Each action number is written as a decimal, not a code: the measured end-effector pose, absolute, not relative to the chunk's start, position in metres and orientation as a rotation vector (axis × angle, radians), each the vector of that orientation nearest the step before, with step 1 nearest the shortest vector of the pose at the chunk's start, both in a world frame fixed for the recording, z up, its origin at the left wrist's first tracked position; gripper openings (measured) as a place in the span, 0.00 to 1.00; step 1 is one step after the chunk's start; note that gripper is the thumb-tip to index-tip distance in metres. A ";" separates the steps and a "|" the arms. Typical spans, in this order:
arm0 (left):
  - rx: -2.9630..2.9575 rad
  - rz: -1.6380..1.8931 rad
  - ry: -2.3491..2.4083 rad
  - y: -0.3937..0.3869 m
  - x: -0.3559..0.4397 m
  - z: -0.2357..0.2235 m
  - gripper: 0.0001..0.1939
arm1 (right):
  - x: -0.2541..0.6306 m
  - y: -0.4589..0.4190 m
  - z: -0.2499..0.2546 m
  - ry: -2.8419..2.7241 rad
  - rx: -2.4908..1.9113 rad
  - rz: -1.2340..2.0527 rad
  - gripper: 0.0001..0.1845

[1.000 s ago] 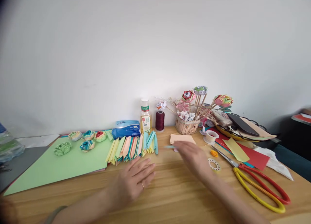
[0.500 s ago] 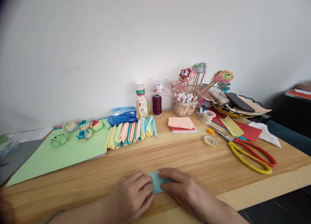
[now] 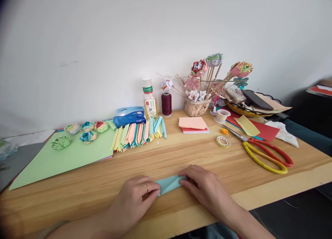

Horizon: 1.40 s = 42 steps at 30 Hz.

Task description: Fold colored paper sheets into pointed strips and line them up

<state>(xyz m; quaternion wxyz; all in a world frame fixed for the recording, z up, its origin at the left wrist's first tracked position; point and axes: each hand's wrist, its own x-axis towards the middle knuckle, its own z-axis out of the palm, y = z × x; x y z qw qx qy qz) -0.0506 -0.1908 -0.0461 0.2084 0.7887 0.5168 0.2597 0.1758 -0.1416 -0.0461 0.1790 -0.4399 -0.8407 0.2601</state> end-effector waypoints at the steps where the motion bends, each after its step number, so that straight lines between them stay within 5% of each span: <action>1: 2.138 0.674 1.473 -0.190 -0.051 -0.044 0.08 | 0.174 -0.141 -0.048 -2.336 -1.328 0.733 0.08; 8: 1.805 0.494 1.641 -0.182 -0.050 -0.037 0.04 | 0.167 -0.141 -0.054 -2.243 -1.529 0.704 0.10; 23: 2.035 0.422 1.644 -0.174 -0.049 -0.038 0.06 | 0.162 -0.152 -0.058 -2.260 -1.455 0.313 0.05; 42: 2.004 0.388 1.642 -0.177 -0.052 -0.037 0.06 | 0.164 -0.156 -0.058 -2.241 -1.423 0.200 0.03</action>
